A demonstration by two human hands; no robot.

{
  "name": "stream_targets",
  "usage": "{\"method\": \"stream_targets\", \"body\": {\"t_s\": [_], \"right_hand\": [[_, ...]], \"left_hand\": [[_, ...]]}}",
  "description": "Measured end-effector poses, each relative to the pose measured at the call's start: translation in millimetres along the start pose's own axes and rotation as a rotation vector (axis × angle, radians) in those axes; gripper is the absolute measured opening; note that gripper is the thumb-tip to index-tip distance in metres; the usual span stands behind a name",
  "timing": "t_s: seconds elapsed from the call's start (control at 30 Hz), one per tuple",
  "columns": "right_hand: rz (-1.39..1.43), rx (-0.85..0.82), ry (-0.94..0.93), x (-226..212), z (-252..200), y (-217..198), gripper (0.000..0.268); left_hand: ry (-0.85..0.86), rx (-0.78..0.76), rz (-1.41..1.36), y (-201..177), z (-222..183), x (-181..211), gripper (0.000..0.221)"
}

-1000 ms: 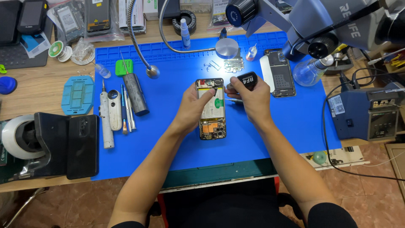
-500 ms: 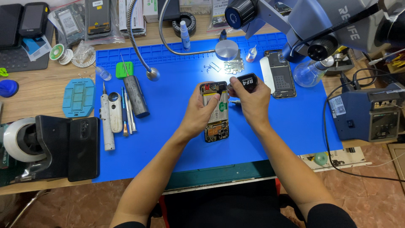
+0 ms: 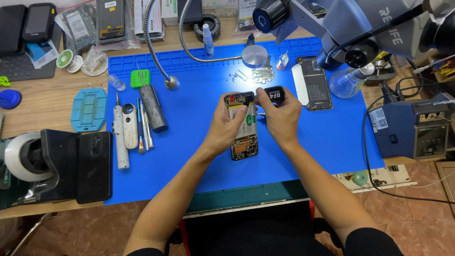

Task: The person disassembles a smartphone on a blue work mat, removing screws and detaching internal components. They then reassemble the device, securing the back cover and wiping the exterior with a green cloth.

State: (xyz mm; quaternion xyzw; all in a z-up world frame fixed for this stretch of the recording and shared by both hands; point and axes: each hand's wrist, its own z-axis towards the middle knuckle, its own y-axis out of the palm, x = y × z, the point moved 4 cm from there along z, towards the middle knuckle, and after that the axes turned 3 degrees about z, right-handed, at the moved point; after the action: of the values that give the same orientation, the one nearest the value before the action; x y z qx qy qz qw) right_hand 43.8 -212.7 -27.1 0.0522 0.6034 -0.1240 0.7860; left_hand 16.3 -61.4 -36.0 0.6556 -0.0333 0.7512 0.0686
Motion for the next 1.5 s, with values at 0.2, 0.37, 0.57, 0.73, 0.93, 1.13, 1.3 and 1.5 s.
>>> {"method": "stream_targets", "body": {"t_s": [0.2,0.37,0.57,0.73,0.93,1.13,1.3,1.5], "right_hand": [[0.084,0.029,0.046,7,-1,2,0.025],[0.224,-0.001,0.229,14,0,5,0.029],[0.307,-0.014,0.368,21,1,5,0.031],[0.33,-0.034,0.365,31,3,2,0.035],[0.294,-0.017,0.309,22,5,-2,0.034],[0.242,-0.051,0.313,29,8,-6,0.032],[-0.016,-0.187,0.047,13,17,-21,0.068],[-1.078,-0.195,-0.361,23,33,-57,0.059]], "left_hand": [[0.012,0.008,0.009,4,-2,11,0.024],[-0.014,-0.01,-0.09,-2,1,1,0.026],[-0.019,-0.05,-0.149,-7,5,-12,0.031],[-0.06,-0.07,-0.174,-6,4,0,0.032],[-0.091,-0.064,-0.197,-12,9,-17,0.034],[-0.183,-0.067,-0.264,-8,6,-6,0.033],[-0.21,-0.088,-0.239,-10,3,-4,0.032],[-0.417,-0.109,-0.202,-30,3,5,0.026]]}}
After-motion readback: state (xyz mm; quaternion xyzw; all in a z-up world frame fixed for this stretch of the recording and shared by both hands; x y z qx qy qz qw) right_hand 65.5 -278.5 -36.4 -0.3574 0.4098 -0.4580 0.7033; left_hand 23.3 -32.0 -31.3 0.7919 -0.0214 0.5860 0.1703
